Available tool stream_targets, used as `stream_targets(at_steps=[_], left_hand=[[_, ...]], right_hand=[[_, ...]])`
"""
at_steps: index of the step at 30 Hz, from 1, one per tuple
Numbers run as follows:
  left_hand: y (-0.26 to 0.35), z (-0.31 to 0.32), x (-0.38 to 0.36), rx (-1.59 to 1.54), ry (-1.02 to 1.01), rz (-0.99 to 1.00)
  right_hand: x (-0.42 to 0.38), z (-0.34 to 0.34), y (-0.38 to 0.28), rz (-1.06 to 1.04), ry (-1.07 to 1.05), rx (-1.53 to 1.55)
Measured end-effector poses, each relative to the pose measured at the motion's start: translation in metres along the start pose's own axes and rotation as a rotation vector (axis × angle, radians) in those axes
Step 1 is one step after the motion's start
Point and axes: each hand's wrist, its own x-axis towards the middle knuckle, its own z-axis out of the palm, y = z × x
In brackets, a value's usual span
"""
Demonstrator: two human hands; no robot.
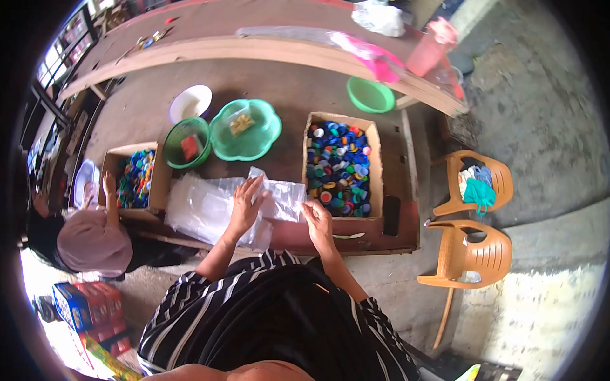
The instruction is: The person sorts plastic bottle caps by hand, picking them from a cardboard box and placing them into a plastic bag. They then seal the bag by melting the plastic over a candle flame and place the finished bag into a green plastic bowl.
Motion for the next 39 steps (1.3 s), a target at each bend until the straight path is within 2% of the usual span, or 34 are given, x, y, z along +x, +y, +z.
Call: stream_targets(at_steps=[3,4,7,8,10,11,15,19,20,23,27,28,31,32,33,35,37,38,39], left_hand=[[0.055,0.011,0.003,0.01,0.089,0.081],[0.067,0.021,0.0,-0.001,0.047,0.082],[0.112,0.046,-0.01,-0.143,-0.093,0.109],[0.124,0.055,-0.012,-0.137,-0.108,0.199],[0.138,0.073,-0.016,-0.27,-0.214,0.074],[0.14,0.082,-0.016,-0.359,-0.25,0.004],[0.147,0.095,-0.011,-0.279,-0.248,-0.035],[0.145,0.097,-0.005,-0.292,-0.287,-0.189],[0.145,0.096,-0.004,-0.195,-0.306,-0.215],[0.142,0.095,-0.001,-0.21,-0.13,-0.131],[0.147,0.094,0.004,-0.128,-0.005,-0.06],[0.147,0.093,0.006,-0.055,-0.016,-0.132],[0.144,0.073,0.014,0.027,-0.067,0.009],[0.137,0.073,0.015,0.08,-0.035,0.05],[0.132,0.07,0.017,0.117,-0.037,0.079],[0.114,0.066,0.017,0.165,-0.024,0.085],[0.106,0.061,0.021,0.154,0.014,0.026],[0.104,0.06,0.02,0.148,0.028,-0.006],[0.102,0.057,0.021,0.124,0.033,-0.024]], right_hand=[[-0.008,-0.037,-0.015,0.06,0.039,0.119],[-0.012,-0.045,-0.029,0.037,0.053,0.158],[-0.017,-0.076,-0.031,0.001,0.022,0.005],[-0.021,-0.082,-0.03,-0.023,-0.002,0.002],[-0.025,-0.089,-0.03,-0.075,-0.069,-0.002],[-0.026,-0.097,-0.018,-0.12,-0.094,-0.173],[-0.026,-0.107,-0.02,-0.021,-0.161,-0.117],[-0.012,-0.125,-0.027,0.014,-0.21,-0.044],[-0.006,-0.129,-0.027,-0.078,-0.18,-0.148],[0.01,-0.141,-0.03,-0.03,0.014,-0.018],[0.028,-0.143,-0.015,-0.172,0.013,-0.308],[0.032,-0.138,-0.015,-0.15,-0.022,-0.284],[0.045,-0.126,-0.024,-0.038,-0.222,-0.359],[0.051,-0.123,-0.014,-0.072,-0.308,-0.281],[0.056,-0.124,-0.024,0.088,-0.475,-0.339],[0.07,-0.124,-0.016,0.145,-0.555,-0.249],[0.094,-0.132,-0.003,0.149,-0.532,-0.199],[0.109,-0.14,0.015,0.07,-0.476,-0.379],[0.116,-0.141,0.006,0.097,-0.393,-0.518]])
